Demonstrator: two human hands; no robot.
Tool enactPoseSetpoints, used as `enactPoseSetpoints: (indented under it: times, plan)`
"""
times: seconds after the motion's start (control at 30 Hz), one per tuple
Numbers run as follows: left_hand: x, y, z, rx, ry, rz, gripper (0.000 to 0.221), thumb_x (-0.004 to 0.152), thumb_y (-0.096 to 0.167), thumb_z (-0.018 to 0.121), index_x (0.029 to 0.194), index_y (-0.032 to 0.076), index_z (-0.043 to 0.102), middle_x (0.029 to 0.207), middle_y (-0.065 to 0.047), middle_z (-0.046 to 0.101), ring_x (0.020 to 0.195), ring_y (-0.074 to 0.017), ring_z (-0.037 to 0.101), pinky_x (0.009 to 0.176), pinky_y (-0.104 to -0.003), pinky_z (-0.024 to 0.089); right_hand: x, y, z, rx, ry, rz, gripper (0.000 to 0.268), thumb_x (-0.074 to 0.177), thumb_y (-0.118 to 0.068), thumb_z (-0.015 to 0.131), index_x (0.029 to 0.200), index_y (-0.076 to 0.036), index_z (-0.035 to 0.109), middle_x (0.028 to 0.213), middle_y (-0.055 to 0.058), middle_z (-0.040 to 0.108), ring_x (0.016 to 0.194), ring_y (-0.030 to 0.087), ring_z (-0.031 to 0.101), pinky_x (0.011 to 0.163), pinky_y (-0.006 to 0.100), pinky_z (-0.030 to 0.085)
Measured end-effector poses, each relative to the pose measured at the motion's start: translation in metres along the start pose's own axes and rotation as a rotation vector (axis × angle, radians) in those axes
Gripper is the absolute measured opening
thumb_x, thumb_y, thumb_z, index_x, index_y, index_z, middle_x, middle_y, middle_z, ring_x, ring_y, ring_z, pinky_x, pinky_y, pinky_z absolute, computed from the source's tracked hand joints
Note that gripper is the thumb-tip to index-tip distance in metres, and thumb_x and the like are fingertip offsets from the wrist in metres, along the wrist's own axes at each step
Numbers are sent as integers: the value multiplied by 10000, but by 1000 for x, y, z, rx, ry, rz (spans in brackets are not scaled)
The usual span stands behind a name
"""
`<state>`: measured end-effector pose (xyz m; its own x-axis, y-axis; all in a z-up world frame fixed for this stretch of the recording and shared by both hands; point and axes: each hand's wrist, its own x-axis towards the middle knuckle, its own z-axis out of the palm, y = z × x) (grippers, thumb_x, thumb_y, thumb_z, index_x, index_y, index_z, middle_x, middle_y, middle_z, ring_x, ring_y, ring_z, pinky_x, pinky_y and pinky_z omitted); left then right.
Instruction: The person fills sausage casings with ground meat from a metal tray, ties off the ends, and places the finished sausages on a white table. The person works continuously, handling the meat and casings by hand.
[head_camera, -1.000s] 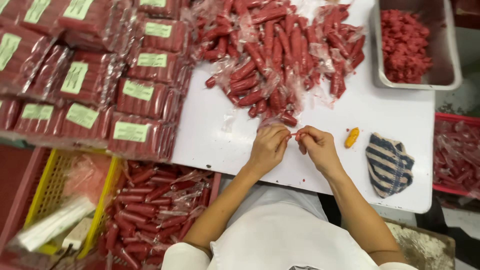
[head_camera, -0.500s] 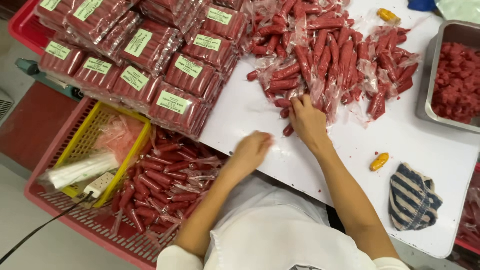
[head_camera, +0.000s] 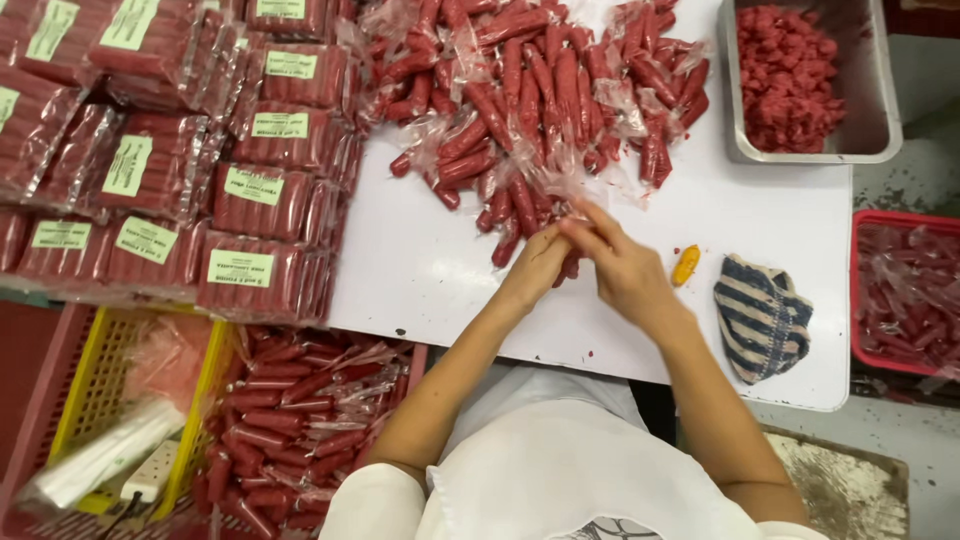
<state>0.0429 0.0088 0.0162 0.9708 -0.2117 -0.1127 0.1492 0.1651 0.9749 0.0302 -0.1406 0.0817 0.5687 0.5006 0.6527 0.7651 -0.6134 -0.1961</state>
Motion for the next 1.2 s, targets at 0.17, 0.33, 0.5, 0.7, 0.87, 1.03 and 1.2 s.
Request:
enactPoseSetpoints:
  times: [0.17,0.33,0.5,0.7,0.87,1.03,1.2]
  plan:
    - [-32,27,-28,331,-24,75,319,1013,365,566,1068,100,736,731,-155,689,757,-304,706,686,-417,570,5,35,9,-74,-177,-99,186,1019,-53,564,1120,-144,691,947,21,616,814,260,665,678,343,529]
    - [-50,18,-23,4,-219,86,308,1082,312,455,946,117,649,712,-89,716,623,-156,690,553,-244,555,18,32,5,90,-130,-114,202,1052,7,576,1074,-102,743,884,44,611,780,287,613,696,350,514]
    - [-29,8,-27,-202,-282,-79,403,1091,369,450,1029,19,640,766,-185,726,611,-224,742,478,-293,609,47,-18,-57,-362,-372,72,337,989,-4,633,1311,-98,664,1324,88,675,1038,311,724,709,415,603]
    - [19,6,11,43,-293,-62,259,1030,220,499,1014,46,691,722,-111,694,587,-139,652,378,-206,493,6,-5,-66,-457,-447,100,484,966,-196,634,1447,-170,589,1573,109,515,1068,331,693,920,501,527]
    - [31,23,64,557,-254,170,245,988,194,472,948,66,676,877,-150,680,823,-347,688,698,-455,569,-48,47,-45,-560,-255,68,551,945,-216,683,1459,-67,552,1253,94,575,937,284,630,746,395,461]
    - [39,9,99,823,-197,331,203,959,208,510,991,68,654,852,-51,551,816,-259,642,683,-405,542,-91,97,-26,-588,-94,55,270,901,-116,704,1151,-25,660,881,14,454,838,236,500,672,348,335]
    - [33,14,91,845,-119,367,261,1009,189,406,878,42,578,716,-79,493,689,-323,621,568,-441,497,-91,98,-24,-400,-64,-16,114,914,-103,651,838,-100,566,790,5,403,767,241,483,670,373,342]
